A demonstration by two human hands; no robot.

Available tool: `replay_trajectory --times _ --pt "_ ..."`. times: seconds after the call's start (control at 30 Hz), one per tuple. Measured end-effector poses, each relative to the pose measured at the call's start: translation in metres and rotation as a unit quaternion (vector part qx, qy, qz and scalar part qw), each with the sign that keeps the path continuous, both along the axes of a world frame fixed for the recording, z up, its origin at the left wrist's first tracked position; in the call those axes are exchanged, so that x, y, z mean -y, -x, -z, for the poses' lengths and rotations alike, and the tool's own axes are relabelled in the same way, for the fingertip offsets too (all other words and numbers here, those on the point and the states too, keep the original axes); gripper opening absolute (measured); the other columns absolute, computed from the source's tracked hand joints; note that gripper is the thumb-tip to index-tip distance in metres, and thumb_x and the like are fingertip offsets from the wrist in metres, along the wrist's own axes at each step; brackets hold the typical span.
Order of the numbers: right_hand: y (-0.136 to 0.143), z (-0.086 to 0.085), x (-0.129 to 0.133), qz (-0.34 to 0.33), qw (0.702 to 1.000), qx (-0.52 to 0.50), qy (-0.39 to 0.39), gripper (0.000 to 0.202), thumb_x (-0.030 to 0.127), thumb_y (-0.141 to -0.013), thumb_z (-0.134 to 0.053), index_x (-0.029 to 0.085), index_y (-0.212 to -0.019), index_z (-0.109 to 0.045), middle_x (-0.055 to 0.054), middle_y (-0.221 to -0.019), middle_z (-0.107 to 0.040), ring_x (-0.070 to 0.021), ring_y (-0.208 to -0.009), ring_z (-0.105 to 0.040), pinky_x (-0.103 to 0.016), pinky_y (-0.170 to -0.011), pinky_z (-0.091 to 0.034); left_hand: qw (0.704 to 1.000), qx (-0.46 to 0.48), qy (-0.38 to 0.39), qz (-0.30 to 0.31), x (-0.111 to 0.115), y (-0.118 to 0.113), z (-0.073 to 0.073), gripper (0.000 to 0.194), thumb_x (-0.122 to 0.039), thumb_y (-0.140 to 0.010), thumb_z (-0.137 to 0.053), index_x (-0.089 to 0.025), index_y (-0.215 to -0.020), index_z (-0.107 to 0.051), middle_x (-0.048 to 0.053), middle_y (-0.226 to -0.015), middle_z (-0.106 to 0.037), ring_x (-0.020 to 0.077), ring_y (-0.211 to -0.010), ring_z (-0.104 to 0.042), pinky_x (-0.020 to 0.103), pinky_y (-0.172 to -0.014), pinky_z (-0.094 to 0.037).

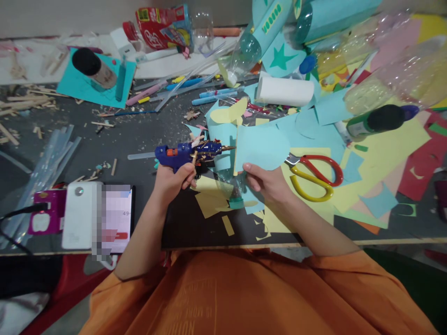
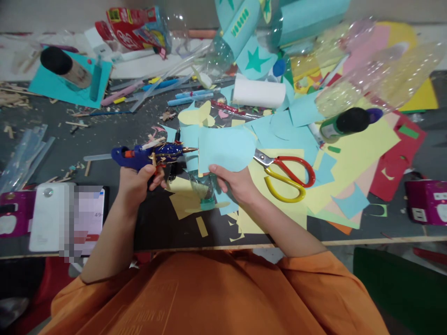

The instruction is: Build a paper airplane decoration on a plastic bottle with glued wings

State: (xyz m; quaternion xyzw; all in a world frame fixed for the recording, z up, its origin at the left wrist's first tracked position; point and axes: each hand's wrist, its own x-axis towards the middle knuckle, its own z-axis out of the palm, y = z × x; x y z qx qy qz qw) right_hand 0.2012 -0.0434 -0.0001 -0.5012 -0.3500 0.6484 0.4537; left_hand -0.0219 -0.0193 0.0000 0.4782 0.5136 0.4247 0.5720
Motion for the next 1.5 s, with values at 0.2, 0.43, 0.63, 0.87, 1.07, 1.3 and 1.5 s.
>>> replay_trajectory --times 0.2,0.43,0.63,0.87,1.07,1.3,1.5 --pt "-0.0012 0.0022 0.0006 -0.005 1.0 0.007 -0.001 0.052 0.05 -0.071 -0.08 0.024 -0.043 -0.045 0.011 -0.03 -0.036 -0.0058 -0.031 -0.029 -0.028 -0.046 -0.036 1.0 -0.009 0.006 -0.009 -0.0013 -0.0015 -0.003 0.032 -0.043 -0.068 -0.071 -0.021 -0.06 -0.049 -0.009 -0.039 -0.039 0.0041 -0.029 -0.032 0.026 -0.044 -0.057" --pt "-0.0016 0.0054 0.0014 -0.003 1.0 -0.007 -0.011 0.052 0.047 -0.074 -0.08 0.023 -0.044 -0.046 0.012 -0.031 -0.035 -0.0048 -0.031 -0.029 -0.027 -0.049 -0.039 1.0 -0.007 0.004 -0.006 -0.0013 -0.0015 -0.0037 0.036 -0.047 -0.068 -0.073 -0.021 -0.061 -0.049 -0.01 -0.038 -0.039 0.0041 -0.029 -0.032 0.025 -0.044 -0.056" --pt "-0.0009 0.0029 0.0009 -0.008 1.0 0.015 -0.009 0.057 0.053 -0.072 -0.08 0.025 -0.041 -0.041 0.011 -0.029 -0.035 -0.0063 -0.031 -0.028 -0.028 -0.048 -0.039 1.0 0.007 -0.007 -0.002 -0.0012 -0.0018 -0.0045 0.032 -0.044 -0.07 -0.072 -0.021 -0.062 -0.05 -0.01 -0.038 -0.039 0.0045 -0.029 -0.032 0.027 -0.043 -0.057" --pt "-0.0024 0.0033 0.0019 -0.024 0.999 0.02 -0.014 0.059 0.049 -0.077 -0.076 0.025 -0.039 -0.038 0.01 -0.03 -0.033 -0.0067 -0.032 -0.027 -0.03 -0.054 -0.045 1.0 -0.002 -0.001 -0.005 -0.0006 -0.0014 -0.0043 0.035 -0.047 -0.07 -0.072 -0.021 -0.061 -0.05 -0.01 -0.039 -0.038 0.0049 -0.03 -0.032 0.028 -0.046 -0.057" --pt "-0.0039 0.0048 0.0029 -0.032 0.999 0.025 -0.023 0.059 0.046 -0.08 -0.075 0.026 -0.039 -0.038 0.009 -0.032 -0.031 -0.0077 -0.034 -0.027 -0.034 -0.06 -0.05 1.0 -0.014 -0.004 -0.015 -0.0005 0.0004 -0.0028 0.035 -0.045 -0.071 -0.07 -0.022 -0.058 -0.048 -0.008 -0.039 -0.039 0.0058 -0.03 -0.035 0.027 -0.046 -0.057" --pt "-0.0033 0.0049 0.0037 -0.034 0.999 0.024 -0.017 0.058 0.047 -0.08 -0.075 0.026 -0.041 -0.039 0.009 -0.032 -0.032 -0.0082 -0.035 -0.028 -0.035 -0.06 -0.05 1.0 -0.017 -0.002 -0.022 -0.0005 -0.0021 -0.005 0.032 -0.043 -0.07 -0.069 -0.022 -0.059 -0.047 -0.009 -0.038 -0.038 0.0063 -0.03 -0.036 0.028 -0.046 -0.057" --pt "-0.003 0.0028 0.0031 -0.037 0.999 0.026 -0.017 0.057 0.047 -0.08 -0.075 0.026 -0.041 -0.039 0.009 -0.033 -0.031 -0.0089 -0.036 -0.029 -0.037 -0.061 -0.053 0.999 -0.019 -0.002 -0.033 0.0001 -0.001 -0.005 0.035 -0.044 -0.069 -0.07 -0.023 -0.058 -0.044 -0.009 -0.038 -0.038 0.0052 -0.03 -0.034 0.026 -0.044 -0.054"
